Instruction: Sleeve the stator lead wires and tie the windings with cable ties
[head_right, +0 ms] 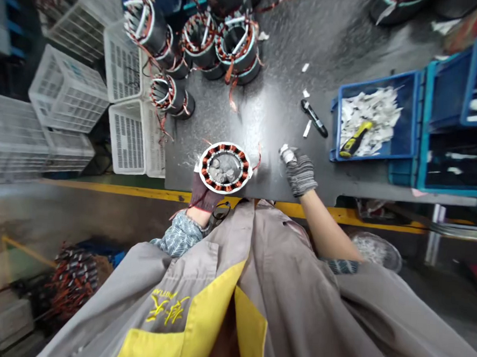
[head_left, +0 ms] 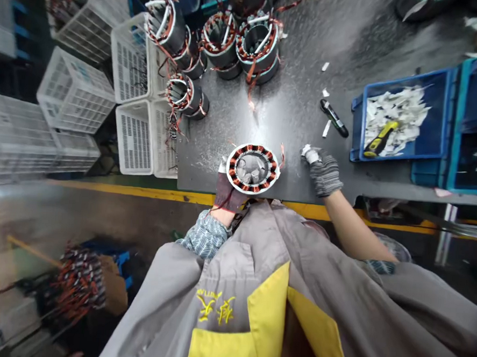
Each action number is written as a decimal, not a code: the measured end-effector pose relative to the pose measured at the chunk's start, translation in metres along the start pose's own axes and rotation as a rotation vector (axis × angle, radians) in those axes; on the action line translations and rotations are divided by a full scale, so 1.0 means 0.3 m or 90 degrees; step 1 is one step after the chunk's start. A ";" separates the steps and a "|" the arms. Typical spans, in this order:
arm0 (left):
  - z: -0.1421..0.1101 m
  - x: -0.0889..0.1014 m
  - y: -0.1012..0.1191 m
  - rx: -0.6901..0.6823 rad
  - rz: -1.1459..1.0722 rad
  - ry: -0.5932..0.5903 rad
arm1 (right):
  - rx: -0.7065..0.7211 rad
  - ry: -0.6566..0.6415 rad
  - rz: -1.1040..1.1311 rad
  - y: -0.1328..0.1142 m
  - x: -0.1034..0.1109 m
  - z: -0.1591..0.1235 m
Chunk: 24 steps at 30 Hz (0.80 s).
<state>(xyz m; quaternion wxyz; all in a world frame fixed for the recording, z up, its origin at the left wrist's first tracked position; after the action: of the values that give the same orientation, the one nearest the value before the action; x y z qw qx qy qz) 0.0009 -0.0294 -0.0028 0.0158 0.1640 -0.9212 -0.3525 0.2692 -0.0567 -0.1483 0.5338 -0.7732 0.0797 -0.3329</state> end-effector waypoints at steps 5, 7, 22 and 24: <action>-0.093 0.075 -0.010 0.063 -0.168 0.075 | -0.049 -0.190 0.117 -0.207 -0.046 -0.166; -0.113 0.097 -0.016 0.082 -0.182 0.090 | -0.092 -0.250 0.173 -0.266 -0.069 -0.214; -0.127 0.174 0.061 -0.148 0.238 0.005 | 0.147 -0.201 0.242 -0.529 -0.018 -0.403; -0.123 0.184 0.071 -0.164 0.210 0.010 | 0.097 -0.277 0.249 -0.533 -0.041 -0.406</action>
<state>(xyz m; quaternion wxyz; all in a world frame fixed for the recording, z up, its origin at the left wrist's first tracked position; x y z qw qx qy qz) -0.0521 -0.0558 0.0342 0.1013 0.0104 -0.8828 -0.4585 0.1495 -0.0781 0.0122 0.6487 -0.7542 0.0861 -0.0553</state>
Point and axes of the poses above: each hand's wrist, its own z-axis towards the middle knuckle, its own x-axis out of the back of the hand, y = z × x, the point moved 6 cm from there along z, towards the middle knuckle, and after that the axes turned 11 degrees about y, right-handed, at the moved point
